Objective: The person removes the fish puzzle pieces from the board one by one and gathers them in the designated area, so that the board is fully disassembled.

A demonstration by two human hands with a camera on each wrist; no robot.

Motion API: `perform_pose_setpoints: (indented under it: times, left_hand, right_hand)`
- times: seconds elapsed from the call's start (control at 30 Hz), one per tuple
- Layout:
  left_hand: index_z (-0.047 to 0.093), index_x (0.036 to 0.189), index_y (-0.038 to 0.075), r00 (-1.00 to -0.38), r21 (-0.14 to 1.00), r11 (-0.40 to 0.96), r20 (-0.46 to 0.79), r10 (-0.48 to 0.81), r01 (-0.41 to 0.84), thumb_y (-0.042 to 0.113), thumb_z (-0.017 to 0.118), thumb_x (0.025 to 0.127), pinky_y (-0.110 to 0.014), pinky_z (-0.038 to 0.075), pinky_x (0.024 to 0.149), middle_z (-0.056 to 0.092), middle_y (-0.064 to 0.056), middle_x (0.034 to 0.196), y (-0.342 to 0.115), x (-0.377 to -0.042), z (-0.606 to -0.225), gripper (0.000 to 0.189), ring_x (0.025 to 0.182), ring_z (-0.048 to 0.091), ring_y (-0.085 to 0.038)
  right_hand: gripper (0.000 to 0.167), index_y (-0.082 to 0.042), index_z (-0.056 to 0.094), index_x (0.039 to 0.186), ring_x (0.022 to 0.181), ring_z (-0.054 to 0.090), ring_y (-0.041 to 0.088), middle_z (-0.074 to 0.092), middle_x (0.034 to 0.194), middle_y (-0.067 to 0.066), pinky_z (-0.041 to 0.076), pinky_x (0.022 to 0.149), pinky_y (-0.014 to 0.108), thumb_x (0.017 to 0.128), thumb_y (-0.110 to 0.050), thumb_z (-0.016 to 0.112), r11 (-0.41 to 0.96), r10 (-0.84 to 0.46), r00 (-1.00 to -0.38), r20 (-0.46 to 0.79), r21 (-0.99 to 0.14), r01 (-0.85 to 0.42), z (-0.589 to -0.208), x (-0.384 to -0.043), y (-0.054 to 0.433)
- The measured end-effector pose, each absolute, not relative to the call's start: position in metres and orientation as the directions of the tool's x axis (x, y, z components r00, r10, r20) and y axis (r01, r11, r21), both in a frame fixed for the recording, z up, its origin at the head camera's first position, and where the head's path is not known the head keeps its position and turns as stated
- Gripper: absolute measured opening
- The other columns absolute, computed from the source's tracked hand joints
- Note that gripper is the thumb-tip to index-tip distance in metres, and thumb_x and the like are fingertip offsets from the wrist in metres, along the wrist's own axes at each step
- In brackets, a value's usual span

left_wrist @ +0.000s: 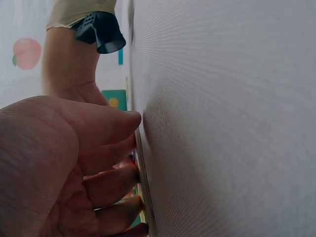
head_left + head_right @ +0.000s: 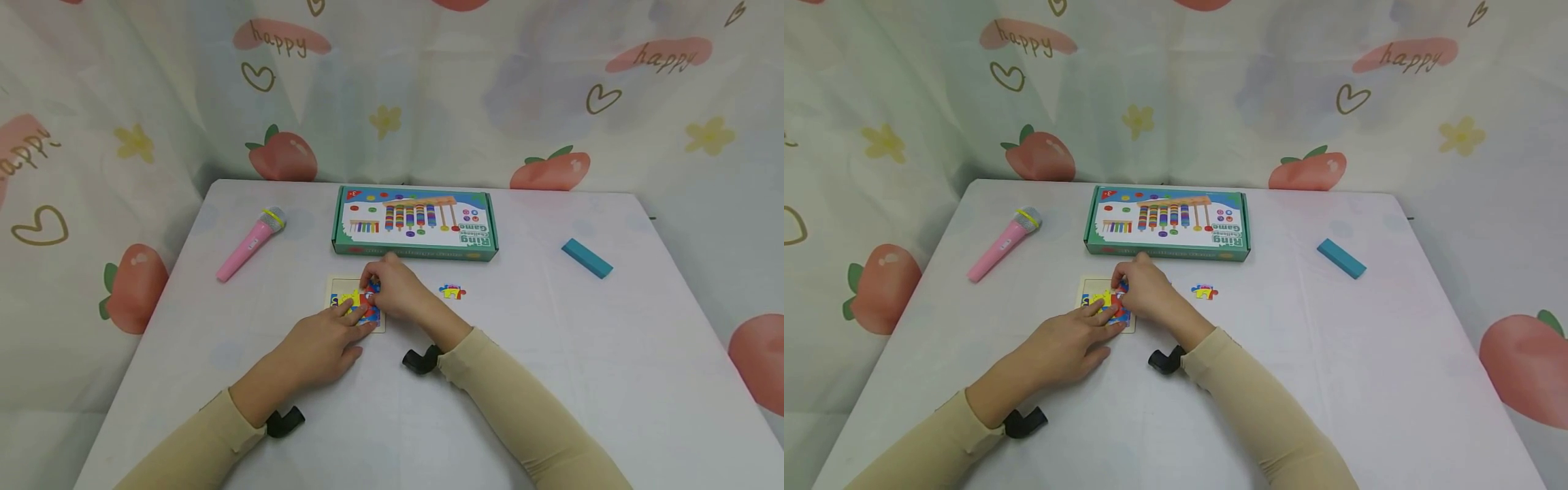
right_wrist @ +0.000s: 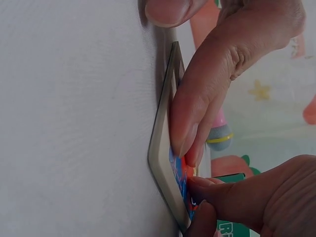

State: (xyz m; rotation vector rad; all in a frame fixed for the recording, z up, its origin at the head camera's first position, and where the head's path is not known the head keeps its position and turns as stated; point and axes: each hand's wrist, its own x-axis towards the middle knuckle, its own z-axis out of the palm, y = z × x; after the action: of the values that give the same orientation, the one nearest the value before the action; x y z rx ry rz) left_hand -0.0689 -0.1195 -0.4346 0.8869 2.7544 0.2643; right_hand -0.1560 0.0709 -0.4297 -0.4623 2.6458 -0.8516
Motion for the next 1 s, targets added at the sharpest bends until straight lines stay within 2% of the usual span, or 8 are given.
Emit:
perform_pose_setpoints:
  times: [0.3,0.43,0.63,0.87,1.0]
  left_hand:
    - [0.062,0.153,0.030,-0.793,0.242,0.807,-0.180,0.582,0.538,0.037,0.069,0.104,-0.052,0.052,0.119,0.050,-0.002,0.168,-0.119,-0.068,-0.432,0.050,0.157,0.047,-0.032]
    - [0.063,0.153,0.030,-0.793,0.241,0.808,-0.180,0.582,0.538,0.037,0.069,0.104,-0.052,0.052,0.119,0.051,-0.002,0.167,-0.118,-0.068,-0.433,0.050,0.157,0.048,-0.032]
    - [0.064,0.152,0.030,-0.792,0.243,0.801,-0.160,0.589,0.547,0.035,0.070,0.104,-0.053,0.053,0.117,0.052,-0.002,0.166,-0.118,-0.068,-0.433,0.049,0.156,0.049,-0.032]
    - [0.064,0.152,0.029,-0.788,0.247,0.797,-0.159,0.594,0.551,0.034,0.069,0.104,-0.053,0.052,0.118,0.052,-0.003,0.166,-0.118,-0.068,-0.432,0.049,0.156,0.049,-0.034]
    - [0.063,0.153,0.029,-0.791,0.245,0.803,-0.169,0.588,0.544,0.035,0.069,0.104,-0.052,0.051,0.119,0.053,-0.003,0.166,-0.117,-0.068,-0.433,0.049,0.156,0.049,-0.033]
  right_hand:
    - [0.027,-0.018,0.073,0.118,0.107,0.058,0.025,0.061,0.117,0.008,0.055,0.095,0.040,0.095,-0.004,0.078,0.741,-0.343,-0.920,-0.190,-0.657,-0.141,-0.435,-0.157,0.073]
    - [0.023,-0.017,0.076,0.113,0.102,0.058,0.024,0.062,0.113,0.007,0.054,0.089,0.037,0.096,-0.002,0.075,0.717,-0.331,-0.929,-0.165,-0.684,-0.134,-0.434,-0.157,0.074]
    - [0.014,-0.021,0.079,0.107,0.097,0.058,0.022,0.062,0.106,0.004,0.051,0.083,0.034,0.100,-0.010,0.073,0.697,-0.343,-0.927,-0.151,-0.702,-0.144,-0.432,-0.158,0.077]
    - [0.020,-0.021,0.082,0.113,0.098,0.061,0.023,0.069,0.105,0.004,0.053,0.086,0.034,0.103,-0.008,0.070,0.654,-0.399,-0.901,-0.170,-0.741,-0.150,-0.430,-0.160,0.083]
    - [0.021,-0.019,0.082,0.116,0.093,0.063,0.023,0.068,0.106,0.005,0.056,0.077,0.031,0.103,-0.009,0.069,0.627,-0.399,-0.900,-0.179,-0.769,-0.125,-0.427,-0.159,0.088]
